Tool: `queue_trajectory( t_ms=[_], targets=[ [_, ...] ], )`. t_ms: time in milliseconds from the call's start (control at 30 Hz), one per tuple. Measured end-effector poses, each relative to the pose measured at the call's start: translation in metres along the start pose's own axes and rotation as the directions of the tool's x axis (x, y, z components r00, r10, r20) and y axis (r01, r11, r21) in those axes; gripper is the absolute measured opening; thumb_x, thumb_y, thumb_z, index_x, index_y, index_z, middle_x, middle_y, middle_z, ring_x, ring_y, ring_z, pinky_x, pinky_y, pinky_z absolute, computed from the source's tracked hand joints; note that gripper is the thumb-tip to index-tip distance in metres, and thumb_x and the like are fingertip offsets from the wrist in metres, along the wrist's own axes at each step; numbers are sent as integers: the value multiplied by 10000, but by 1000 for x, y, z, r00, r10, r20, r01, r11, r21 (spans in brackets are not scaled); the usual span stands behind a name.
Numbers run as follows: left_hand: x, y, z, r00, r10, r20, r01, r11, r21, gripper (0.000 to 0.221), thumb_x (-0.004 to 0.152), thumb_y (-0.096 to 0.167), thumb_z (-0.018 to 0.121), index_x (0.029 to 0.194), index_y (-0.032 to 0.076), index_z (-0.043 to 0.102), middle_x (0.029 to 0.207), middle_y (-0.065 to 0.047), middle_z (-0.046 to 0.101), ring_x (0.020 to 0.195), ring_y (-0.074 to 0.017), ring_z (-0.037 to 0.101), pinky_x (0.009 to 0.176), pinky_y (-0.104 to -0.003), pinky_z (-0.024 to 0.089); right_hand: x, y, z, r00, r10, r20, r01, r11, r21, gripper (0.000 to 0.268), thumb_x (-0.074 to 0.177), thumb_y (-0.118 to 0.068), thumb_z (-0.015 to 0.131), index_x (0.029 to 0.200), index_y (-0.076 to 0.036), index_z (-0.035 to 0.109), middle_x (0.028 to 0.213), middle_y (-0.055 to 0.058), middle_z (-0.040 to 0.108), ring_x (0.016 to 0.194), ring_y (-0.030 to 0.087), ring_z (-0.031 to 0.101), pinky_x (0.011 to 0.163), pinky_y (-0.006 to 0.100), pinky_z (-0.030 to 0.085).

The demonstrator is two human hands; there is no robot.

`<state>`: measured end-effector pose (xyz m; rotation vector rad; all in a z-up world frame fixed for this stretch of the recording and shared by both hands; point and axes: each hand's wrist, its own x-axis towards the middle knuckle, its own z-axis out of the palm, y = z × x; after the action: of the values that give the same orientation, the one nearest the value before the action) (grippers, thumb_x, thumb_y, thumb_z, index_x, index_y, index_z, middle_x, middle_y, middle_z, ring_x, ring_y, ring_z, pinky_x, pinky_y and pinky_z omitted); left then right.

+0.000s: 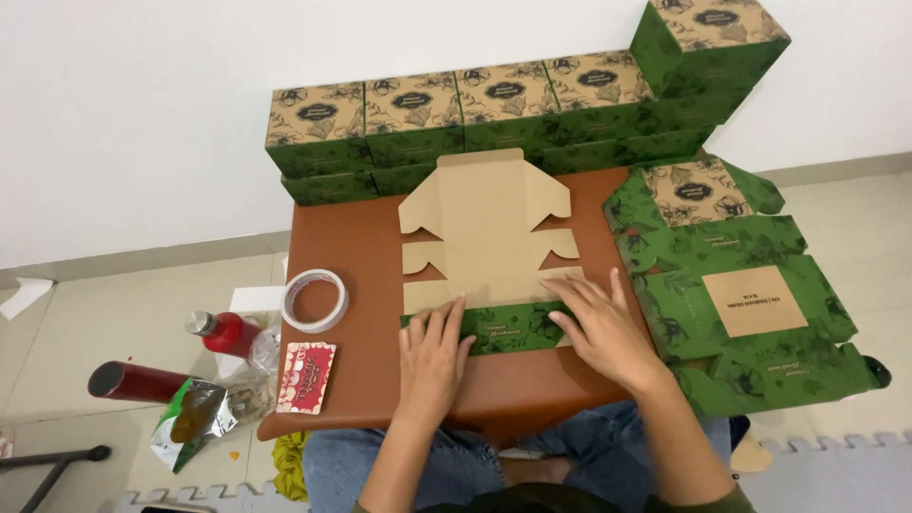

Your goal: Folding cardboard templates into small boxes and stacking them on a table.

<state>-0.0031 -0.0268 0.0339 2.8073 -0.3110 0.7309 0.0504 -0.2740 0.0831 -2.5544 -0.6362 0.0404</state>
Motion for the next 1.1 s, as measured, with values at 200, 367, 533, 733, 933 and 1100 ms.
queue_trajectory(
  t_ms=[200,367,533,733,933,1100],
  targets=[
    [-2,8,-33,992,79,-94,-90,988,-126,222,922,66,682,1088,214,700,960,49,629,907,-161,549,943,-364,366,-36,32,23,917,-253,-308,196,959,-205,301,970,-40,549,1202,-181,680,1045,19,696,1136,229,653,1229,590,146],
    [-30,24,-54,997,77,-8,-76,965,-251,240,797,39,607,1028,83,656,1043,-8,660,973,-187,624,1045,-401,427,-71,4,23,899,-221,-377,206,975,-81,276,788,37,622,1011,-101,708,1002,19,683,1072,191,644,1254,539,225],
    [-52,33,-46,993,107,53,-92,968,-234,216,795,85,635,1009,61,648,1184,-55,700,1036,-218,675,913,-356,505,-97,8,57,901,-120,-417,117,993,-31,268,782,0,666,1002,-139,728,1411,175,489,1437,391,394,1229,555,301],
    [-55,38,-37,966,93,242,-51,983,-177,527,830,234,670,1307,31,579,1312,-129,608,1198,-272,561,1011,-412,393,-118,0,89,873,72,-482,76,957,281,314,845,93,613,1106,-45,719,1633,276,162,1526,465,296,1230,506,322],
    [-42,49,-21,995,-40,93,55,984,-168,334,897,297,674,1146,77,705,962,-73,553,856,-255,486,802,-377,396,-126,-1,99,857,-187,-481,340,906,253,528,919,121,523,1377,-87,365,1474,276,503,1339,390,595,1143,456,496],
    [-42,50,-12,995,-98,28,101,980,-169,279,880,308,732,1062,97,758,980,-71,586,844,-239,516,782,-362,407,-106,-30,78,928,-201,-313,242,965,98,357,907,13,557,1263,33,572,1340,202,648,1248,292,651,1144,489,435]
  ],
)
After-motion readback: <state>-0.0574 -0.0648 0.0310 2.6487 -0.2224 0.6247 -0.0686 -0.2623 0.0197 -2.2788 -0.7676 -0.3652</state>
